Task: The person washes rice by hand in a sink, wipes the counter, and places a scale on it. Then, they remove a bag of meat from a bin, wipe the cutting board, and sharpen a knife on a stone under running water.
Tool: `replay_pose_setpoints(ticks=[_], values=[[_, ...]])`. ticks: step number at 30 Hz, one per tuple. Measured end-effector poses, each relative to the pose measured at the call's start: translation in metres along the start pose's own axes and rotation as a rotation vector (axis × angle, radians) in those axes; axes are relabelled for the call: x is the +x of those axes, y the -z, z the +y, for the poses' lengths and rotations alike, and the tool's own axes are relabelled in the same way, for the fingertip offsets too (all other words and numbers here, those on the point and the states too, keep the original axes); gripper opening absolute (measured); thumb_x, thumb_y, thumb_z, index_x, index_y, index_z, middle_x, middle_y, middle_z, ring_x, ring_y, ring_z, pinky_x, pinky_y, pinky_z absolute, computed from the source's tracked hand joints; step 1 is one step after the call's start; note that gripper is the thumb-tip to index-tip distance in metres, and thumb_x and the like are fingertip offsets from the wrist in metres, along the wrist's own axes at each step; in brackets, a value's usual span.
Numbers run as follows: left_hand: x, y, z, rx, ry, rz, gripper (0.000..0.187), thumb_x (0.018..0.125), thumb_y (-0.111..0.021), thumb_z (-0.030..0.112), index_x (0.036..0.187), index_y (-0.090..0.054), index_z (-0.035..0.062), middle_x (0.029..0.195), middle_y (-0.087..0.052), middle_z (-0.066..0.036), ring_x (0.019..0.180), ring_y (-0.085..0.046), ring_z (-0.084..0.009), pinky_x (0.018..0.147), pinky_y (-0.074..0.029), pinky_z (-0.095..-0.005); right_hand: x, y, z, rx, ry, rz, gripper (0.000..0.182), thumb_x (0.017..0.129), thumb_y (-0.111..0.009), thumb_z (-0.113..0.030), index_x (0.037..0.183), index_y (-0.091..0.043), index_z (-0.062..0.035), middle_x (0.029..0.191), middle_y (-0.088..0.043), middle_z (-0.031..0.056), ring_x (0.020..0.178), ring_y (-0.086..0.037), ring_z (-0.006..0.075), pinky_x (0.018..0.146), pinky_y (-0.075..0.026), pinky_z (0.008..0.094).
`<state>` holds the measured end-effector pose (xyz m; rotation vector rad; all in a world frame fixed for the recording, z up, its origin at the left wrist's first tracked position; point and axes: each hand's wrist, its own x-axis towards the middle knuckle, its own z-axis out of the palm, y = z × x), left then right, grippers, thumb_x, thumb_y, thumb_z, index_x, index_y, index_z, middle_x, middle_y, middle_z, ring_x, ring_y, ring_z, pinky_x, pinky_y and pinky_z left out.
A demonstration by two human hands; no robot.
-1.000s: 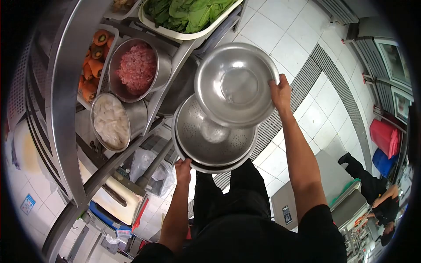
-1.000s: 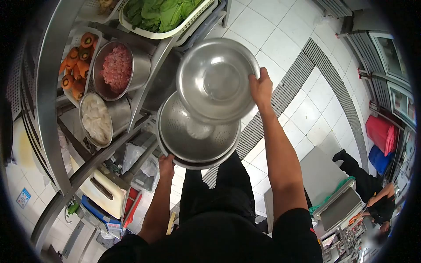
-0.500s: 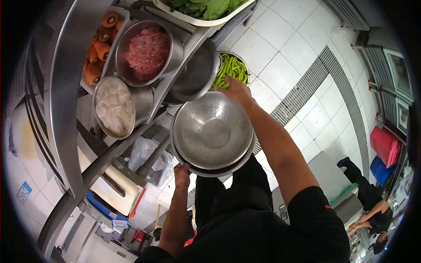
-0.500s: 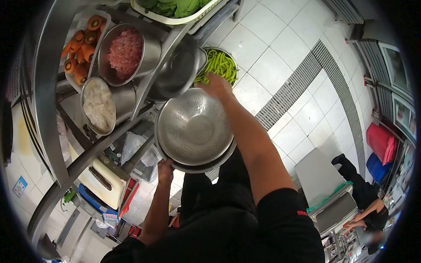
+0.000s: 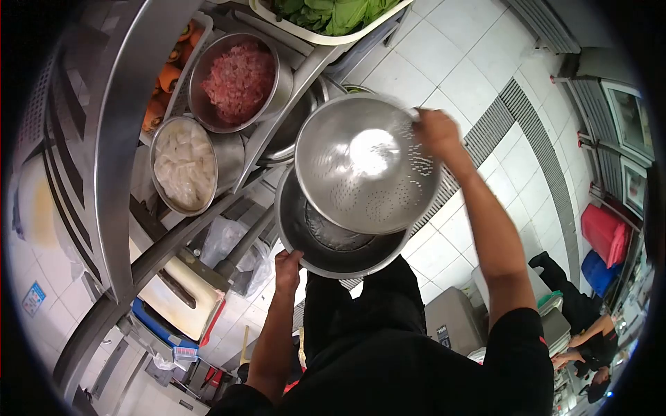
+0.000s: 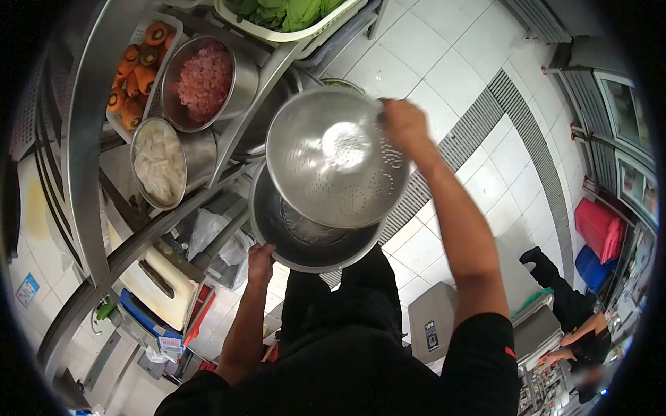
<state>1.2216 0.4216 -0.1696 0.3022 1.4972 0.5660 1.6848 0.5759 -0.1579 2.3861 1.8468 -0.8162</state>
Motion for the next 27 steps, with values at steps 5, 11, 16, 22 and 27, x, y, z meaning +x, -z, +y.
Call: replay_pose_setpoints(ticks=[5, 11, 16, 22, 27], values=[[0.013, -0.012, 0.017, -0.041, -0.021, 0.062, 0.015, 0.08, -0.059, -0.002, 0.093, -0.066, -0.0006, 0.088, -0.069, -0.006, 0.08, -0.067, -0.0163, 0.074, -0.056, -0.031, -0.038, 0.091, 0.123, 0.394, -0.305, 0.054, 0.032, 0.078, -0.062, -0.017, 0.103, -0.067, 0.0036, 0.084, -0.071, 0.0201, 0.078, -0.069, 0.0292, 0.074, -0.052, 0.0397], [0.089, -0.044, 0.034, -0.286, -0.114, 0.143, 0.012, 0.08, -0.061, 0.002, 0.092, -0.06, 0.004, 0.089, -0.064, -0.007, 0.084, -0.065, -0.02, 0.074, -0.055, -0.0354, -0.137, 0.102, 0.18, 0.715, -0.576, 0.193, 0.02, 0.083, -0.061, -0.014, 0.094, -0.064, 0.0025, 0.066, -0.062, 0.0047, 0.047, -0.053, 0.0105, 0.04, -0.039, 0.0263], [0.157, -0.065, 0.066, -0.517, -0.13, 0.163, 0.016, 0.083, -0.064, 0.008, 0.098, -0.058, 0.0047, 0.097, -0.062, -0.007, 0.1, -0.063, -0.0287, 0.09, -0.054, -0.0448, -0.15, 0.031, 0.194, 0.758, -0.73, 0.291, 0.03, 0.079, -0.058, -0.017, 0.104, -0.061, -0.0005, 0.075, -0.063, 0.0083, 0.052, -0.057, 0.0145, 0.047, -0.048, 0.0308], [0.176, -0.069, 0.085, -0.553, 0.0, -0.116, 0.029, 0.088, -0.069, 0.029, 0.107, -0.059, 0.0083, 0.104, -0.057, -0.008, 0.107, -0.058, -0.0392, 0.093, -0.051, -0.0545, -0.025, 0.001, 0.081, -0.065, -0.454, 0.182, 0.053, 0.08, -0.061, -0.019, 0.131, -0.054, -0.0065, 0.096, -0.069, 0.0218, 0.088, -0.069, 0.0375, 0.074, -0.055, 0.0476], [0.068, -0.09, 0.028, -0.206, 0.113, -0.14, 0.05, 0.092, -0.062, 0.029, 0.134, -0.045, 0.0089, 0.132, -0.049, -0.011, 0.113, -0.057, -0.037, 0.094, -0.05, -0.0526, -0.003, 0.032, -0.01, 0.2, -0.448, 0.4, 0.06, 0.081, -0.055, -0.007, 0.14, -0.044, -0.0101, 0.11, -0.066, 0.0191, 0.094, -0.067, 0.0374, 0.081, -0.054, 0.0469]])
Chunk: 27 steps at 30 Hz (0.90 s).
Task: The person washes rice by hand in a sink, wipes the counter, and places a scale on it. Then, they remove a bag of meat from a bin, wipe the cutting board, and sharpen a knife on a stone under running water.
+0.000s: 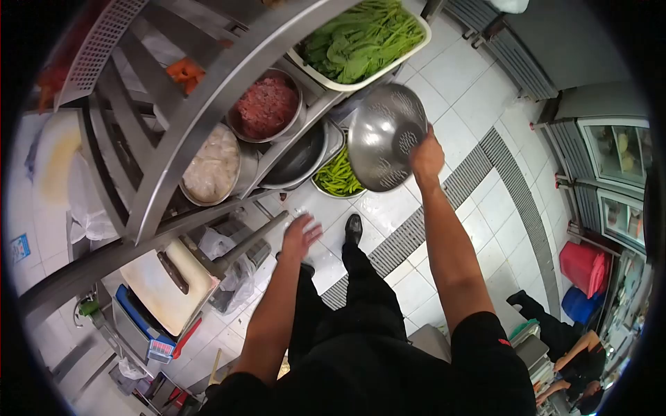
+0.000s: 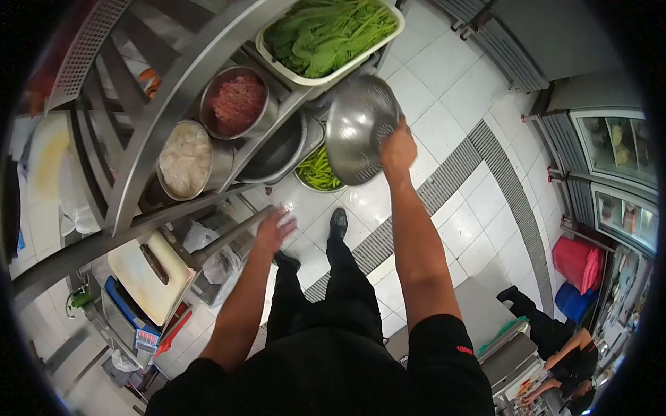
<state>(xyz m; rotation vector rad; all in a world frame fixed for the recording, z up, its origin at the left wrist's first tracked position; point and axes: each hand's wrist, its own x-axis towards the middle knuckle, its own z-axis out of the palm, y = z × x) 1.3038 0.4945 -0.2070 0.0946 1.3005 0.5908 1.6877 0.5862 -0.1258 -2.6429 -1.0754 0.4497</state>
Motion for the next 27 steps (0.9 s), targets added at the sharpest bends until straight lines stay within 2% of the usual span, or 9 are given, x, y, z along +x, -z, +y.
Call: replay_pose_setpoints(ticks=[5, 7, 9, 10, 11, 13, 18, 24, 27], values=[[-0.09, 0.066, -0.059, 0.407, 0.172, 0.076, 0.035, 0.093, -0.061, 0.027, 0.123, -0.056, 0.0102, 0.11, -0.06, -0.007, 0.089, -0.064, -0.0246, 0.071, -0.054, -0.0371, -0.029, -0.006, 0.149, -0.271, 0.243, 0.214, 0.048, 0.084, -0.054, -0.012, 0.132, -0.051, -0.0028, 0.111, -0.065, 0.0239, 0.09, -0.067, 0.0387, 0.076, -0.053, 0.0479], [-0.126, 0.088, -0.073, 0.451, 0.058, -0.067, 0.032, 0.093, -0.062, 0.03, 0.121, -0.06, 0.0143, 0.104, -0.061, -0.003, 0.086, -0.063, -0.0173, 0.066, -0.052, -0.0319, -0.022, -0.001, 0.239, -0.313, 0.061, 0.081, 0.036, 0.09, -0.053, -0.021, 0.119, -0.058, 0.001, 0.118, -0.061, 0.0252, 0.107, -0.059, 0.0385, 0.09, -0.047, 0.0505], [-0.16, 0.071, -0.056, 0.592, 0.054, -0.153, 0.036, 0.094, -0.062, 0.033, 0.122, -0.059, 0.0115, 0.105, -0.062, -0.002, 0.089, -0.06, -0.0139, 0.068, -0.052, -0.0319, -0.017, 0.043, 0.315, -0.006, 0.18, -0.047, 0.04, 0.095, -0.051, -0.025, 0.124, -0.056, 0.0024, 0.126, -0.056, 0.0283, 0.12, -0.052, 0.0429, 0.102, -0.04, 0.0511], [-0.177, 0.059, -0.041, 0.718, -0.041, -0.247, 0.041, 0.093, -0.063, 0.035, 0.126, -0.058, 0.0096, 0.111, -0.063, -0.003, 0.096, -0.06, -0.015, 0.075, -0.052, -0.0321, -0.023, 0.059, 0.336, -0.185, 0.352, 0.156, 0.044, 0.093, -0.051, -0.021, 0.129, -0.053, 0.0033, 0.128, -0.056, 0.0278, 0.121, -0.052, 0.0394, 0.102, -0.041, 0.0467], [-0.197, 0.036, -0.021, 0.806, -0.129, -0.303, 0.05, 0.092, -0.064, 0.037, 0.131, -0.055, 0.0077, 0.119, -0.062, -0.006, 0.102, -0.059, -0.0165, 0.083, -0.051, -0.0323, -0.077, 0.149, 0.226, 0.253, 0.027, -0.093, 0.046, 0.09, -0.052, -0.018, 0.132, -0.052, 0.002, 0.123, -0.06, 0.0229, 0.115, -0.057, 0.0326, 0.099, -0.042, 0.0401], [-0.21, 0.007, 0.001, 0.883, -0.322, -0.388, 0.071, 0.088, -0.07, 0.039, 0.143, -0.042, 0.0049, 0.129, -0.058, -0.015, 0.111, -0.058, -0.0198, 0.093, -0.047, -0.0328, -0.124, 0.21, 0.166, 0.536, 0.224, -0.066, 0.045, 0.091, -0.053, -0.017, 0.131, -0.052, 0.002, 0.108, -0.065, 0.0107, 0.095, -0.06, 0.0216, 0.087, -0.045, 0.0333], [-0.281, -0.016, 0.063, 0.653, -0.699, -0.392, 0.07, 0.089, -0.071, 0.028, 0.144, -0.037, 0.001, 0.131, -0.056, -0.014, 0.116, -0.054, -0.0198, 0.096, -0.045, -0.0337, -0.216, 0.298, 0.025, 0.613, 0.478, -0.235, 0.037, 0.09, -0.054, -0.012, 0.121, -0.057, 0.0073, 0.114, -0.063, 0.016, 0.101, -0.059, 0.0224, 0.09, -0.045, 0.0322], [-0.346, 0.141, 0.093, 0.326, -0.752, 0.075, 0.039, 0.094, -0.065, 0.025, 0.12, -0.059, -0.0028, 0.111, -0.064, -0.007, 0.104, -0.057, -0.016, 0.092, -0.046, -0.0322, -0.351, 0.31, -0.155, 0.615, 1.265, -0.319, 0.068, 0.081, -0.072, -0.047, 0.139, -0.054, -0.0173, 0.135, -0.054, 0.0267, 0.127, -0.049, 0.0445, 0.098, -0.045, 0.0443], [-0.391, 0.263, 0.112, 0.312, -0.726, 0.398, 0.039, 0.09, -0.066, 0.025, 0.115, -0.065, -0.0049, 0.113, -0.069, -0.014, 0.104, -0.064, -0.0205, 0.094, -0.047, -0.0336, -0.377, 0.265, -0.175, 0.644, 0.876, -0.652, 0.05, 0.086, -0.064, -0.02, 0.13, -0.056, 0.0031, 0.129, -0.059, 0.0197, 0.101, -0.062, 0.0222, 0.087, -0.051, 0.0335]])
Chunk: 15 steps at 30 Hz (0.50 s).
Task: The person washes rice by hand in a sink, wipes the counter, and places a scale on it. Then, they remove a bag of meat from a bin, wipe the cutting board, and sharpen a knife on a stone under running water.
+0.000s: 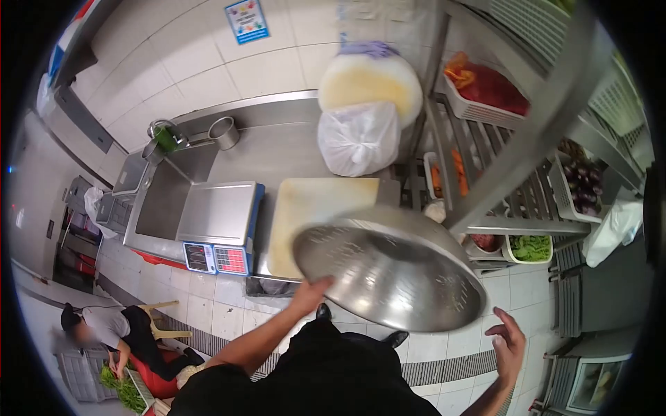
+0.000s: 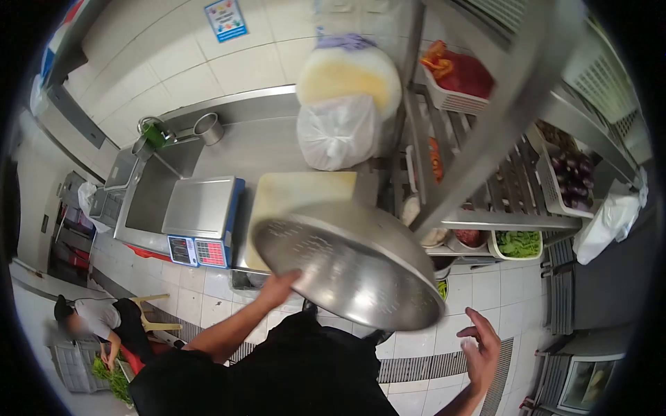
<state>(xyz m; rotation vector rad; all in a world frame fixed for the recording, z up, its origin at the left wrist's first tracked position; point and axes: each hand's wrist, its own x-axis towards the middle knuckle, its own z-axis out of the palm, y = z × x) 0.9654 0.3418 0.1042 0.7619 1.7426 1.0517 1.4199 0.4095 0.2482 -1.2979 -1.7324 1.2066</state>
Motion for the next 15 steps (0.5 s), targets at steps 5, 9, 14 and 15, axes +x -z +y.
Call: replay_pose_setpoints(ticks=[5, 9, 14, 15], values=[[0.06, 0.137, 0.045, -0.939, -0.168, 0.123, 0.051, 0.086, -0.053, -0.004, 0.135, -0.04, -0.0023, 0.13, -0.052, -0.019, 0.117, -0.056, -0.0333, 0.098, -0.05, -0.047, -0.011, -0.107, 0.19, -0.204, -0.33, 0.175, 0.029, 0.093, -0.063, -0.015, 0.118, -0.064, -0.0001, 0.089, -0.066, 0.0022, 0.067, -0.058, 0.0089, 0.061, -0.048, 0.0237], [0.177, 0.186, 0.095, -1.128, -0.116, 0.255, 0.04, 0.089, -0.047, -0.002, 0.128, -0.044, -0.003, 0.125, -0.053, -0.018, 0.112, -0.057, -0.0341, 0.089, -0.056, -0.0519, -0.101, -0.193, 0.318, 0.127, -0.485, -0.048, 0.034, 0.095, -0.056, -0.027, 0.116, -0.061, -0.0007, 0.093, -0.068, 0.0062, 0.062, -0.067, 0.0177, 0.051, -0.053, 0.0289], [0.304, 0.208, 0.107, -1.23, -0.059, 0.401, 0.036, 0.088, -0.047, 0.004, 0.123, -0.048, -0.0021, 0.115, -0.058, -0.016, 0.098, -0.063, -0.032, 0.083, -0.06, -0.0457, -0.189, -0.241, 0.276, -0.107, -0.6, -0.213, 0.036, 0.093, -0.058, -0.029, 0.121, -0.057, -0.0057, 0.098, -0.067, 0.0106, 0.071, -0.066, 0.0196, 0.061, -0.055, 0.0345], [0.318, 0.208, 0.101, -1.231, -0.057, 0.382, 0.036, 0.088, -0.047, 0.004, 0.123, -0.048, -0.0021, 0.115, -0.058, -0.016, 0.098, -0.063, -0.032, 0.083, -0.06, -0.0457, -0.202, -0.245, 0.278, -0.107, -0.601, -0.195, 0.036, 0.093, -0.058, -0.029, 0.121, -0.057, -0.0057, 0.098, -0.067, 0.0106, 0.071, -0.066, 0.0196, 0.061, -0.055, 0.0345]])
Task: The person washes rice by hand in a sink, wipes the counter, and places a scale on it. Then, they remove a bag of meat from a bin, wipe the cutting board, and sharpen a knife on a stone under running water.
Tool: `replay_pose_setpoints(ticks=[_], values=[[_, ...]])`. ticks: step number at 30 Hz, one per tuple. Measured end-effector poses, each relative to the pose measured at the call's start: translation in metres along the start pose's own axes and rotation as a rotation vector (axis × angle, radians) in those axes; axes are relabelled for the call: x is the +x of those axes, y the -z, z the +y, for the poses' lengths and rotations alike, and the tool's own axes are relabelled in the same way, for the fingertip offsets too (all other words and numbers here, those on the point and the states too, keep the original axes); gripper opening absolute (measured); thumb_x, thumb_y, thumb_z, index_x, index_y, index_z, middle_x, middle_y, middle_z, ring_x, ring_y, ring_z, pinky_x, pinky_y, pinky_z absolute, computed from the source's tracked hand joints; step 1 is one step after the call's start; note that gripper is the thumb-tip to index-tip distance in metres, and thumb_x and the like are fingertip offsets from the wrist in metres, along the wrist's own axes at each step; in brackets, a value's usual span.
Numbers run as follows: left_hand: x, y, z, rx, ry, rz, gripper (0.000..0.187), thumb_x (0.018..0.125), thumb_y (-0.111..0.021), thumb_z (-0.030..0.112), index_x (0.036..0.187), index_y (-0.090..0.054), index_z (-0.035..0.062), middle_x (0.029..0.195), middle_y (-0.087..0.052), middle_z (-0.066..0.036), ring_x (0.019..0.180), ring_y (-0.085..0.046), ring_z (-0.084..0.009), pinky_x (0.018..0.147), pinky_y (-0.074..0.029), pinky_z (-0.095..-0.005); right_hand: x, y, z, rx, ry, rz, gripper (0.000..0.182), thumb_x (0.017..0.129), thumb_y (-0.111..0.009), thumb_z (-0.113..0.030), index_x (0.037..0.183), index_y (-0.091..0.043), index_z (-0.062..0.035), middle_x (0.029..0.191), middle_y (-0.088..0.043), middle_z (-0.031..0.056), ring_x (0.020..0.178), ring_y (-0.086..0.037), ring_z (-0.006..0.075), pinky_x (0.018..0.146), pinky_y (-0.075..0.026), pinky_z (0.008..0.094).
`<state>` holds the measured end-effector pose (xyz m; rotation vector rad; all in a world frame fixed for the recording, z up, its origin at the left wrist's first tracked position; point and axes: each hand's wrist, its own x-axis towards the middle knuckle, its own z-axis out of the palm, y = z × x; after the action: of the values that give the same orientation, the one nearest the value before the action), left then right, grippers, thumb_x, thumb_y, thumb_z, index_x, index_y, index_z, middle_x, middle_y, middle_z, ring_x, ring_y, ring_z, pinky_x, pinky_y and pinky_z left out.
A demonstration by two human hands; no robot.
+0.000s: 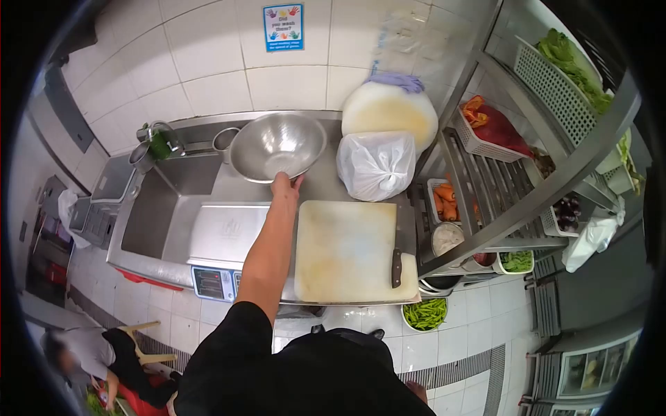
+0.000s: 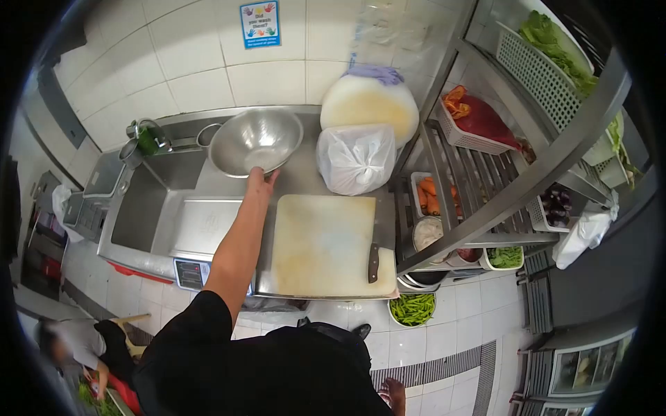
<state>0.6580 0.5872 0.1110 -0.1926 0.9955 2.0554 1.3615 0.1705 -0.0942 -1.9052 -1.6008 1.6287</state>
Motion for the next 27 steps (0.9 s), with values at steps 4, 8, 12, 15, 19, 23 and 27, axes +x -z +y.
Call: replay_pose_setpoints(ticks=[4, 8, 12, 15, 19, 23, 27], values=[[0.034, 0.009, -0.015, -0.059, 0.0, 0.1, 0.04, 0.088, -0.049, 0.007, 0.127, -0.047, 0.0015, 0.12, -0.056, -0.015, 0.101, -0.062, -0.0316, 0.086, -0.058, -0.0452, -0.037, -0.016, 0.024, 0.25, -0.086, 0.156, 0.032, 0.092, -0.051, -0.026, 0.113, -0.063, -0.0054, 0.111, -0.067, 0.0176, 0.098, -0.066, 0.034, 0.081, -0.054, 0.0442], [0.011, 0.052, -0.069, -0.115, -0.049, -0.22, 0.055, 0.092, -0.062, 0.028, 0.137, -0.035, 0.01, 0.136, -0.044, -0.01, 0.109, -0.057, -0.0292, 0.089, -0.053, -0.0458, -0.029, -0.012, 0.001, 0.455, -0.079, 0.221, 0.028, 0.094, -0.055, -0.016, 0.115, -0.058, 0.0032, 0.095, -0.063, 0.0135, 0.092, -0.068, 0.0256, 0.071, -0.061, 0.0422], [-0.14, 0.09, -0.087, 0.532, 0.172, -0.682, 0.047, 0.096, -0.057, 0.024, 0.139, -0.046, 0.0099, 0.122, -0.06, -0.004, 0.105, -0.061, -0.0204, 0.088, -0.051, -0.038, 0.007, 0.012, -0.018, 0.333, -0.166, 0.11, 0.026, 0.091, -0.06, -0.02, 0.107, -0.061, 0.0, 0.09, -0.064, 0.0101, 0.082, -0.067, 0.0216, 0.066, -0.059, 0.0371], [-0.215, 0.148, -0.1, 0.901, 0.11, -0.835, 0.036, 0.094, -0.06, 0.018, 0.126, -0.059, 0.003, 0.107, -0.067, -0.006, 0.094, -0.064, -0.0159, 0.084, -0.05, -0.0296, 0.04, 0.032, -0.018, 0.268, -0.09, 0.014, 0.021, 0.088, -0.066, -0.024, 0.096, -0.063, -0.0048, 0.079, -0.063, 0.0054, 0.066, -0.063, 0.0173, 0.058, -0.054, 0.0304], [-0.27, 0.198, -0.072, 1.075, 0.124, -0.736, 0.036, 0.092, -0.062, 0.018, 0.124, -0.061, 0.0025, 0.107, -0.068, -0.006, 0.093, -0.063, -0.0156, 0.083, -0.05, -0.0293, 0.069, 0.066, -0.085, 0.356, -0.268, 0.073, 0.018, 0.087, -0.066, -0.021, 0.094, -0.063, -0.0053, 0.074, -0.063, 0.0052, 0.061, -0.062, 0.0169, 0.053, -0.052, 0.0305], [-0.287, 0.198, -0.04, 1.284, 0.141, -0.667, 0.037, 0.092, -0.062, 0.021, 0.125, -0.062, 0.0062, 0.109, -0.069, -0.008, 0.095, -0.064, -0.0175, 0.086, -0.05, -0.0318, 0.108, 0.089, -0.103, 0.369, -0.304, 0.112, 0.015, 0.085, -0.066, -0.018, 0.09, -0.062, -0.0044, 0.07, -0.061, 0.0045, 0.058, -0.06, 0.0145, 0.052, -0.051, 0.0272], [-0.281, 0.178, -0.039, 1.306, 0.018, -0.693, 0.037, 0.092, -0.062, 0.022, 0.125, -0.061, 0.0052, 0.111, -0.068, -0.009, 0.097, -0.064, -0.0183, 0.085, -0.051, -0.0322, 0.141, 0.098, -0.115, 0.231, -0.175, 0.196, 0.018, 0.085, -0.069, -0.017, 0.087, -0.062, -0.0009, 0.065, -0.058, 0.0043, 0.049, -0.055, 0.0127, 0.045, -0.048, 0.0258]])
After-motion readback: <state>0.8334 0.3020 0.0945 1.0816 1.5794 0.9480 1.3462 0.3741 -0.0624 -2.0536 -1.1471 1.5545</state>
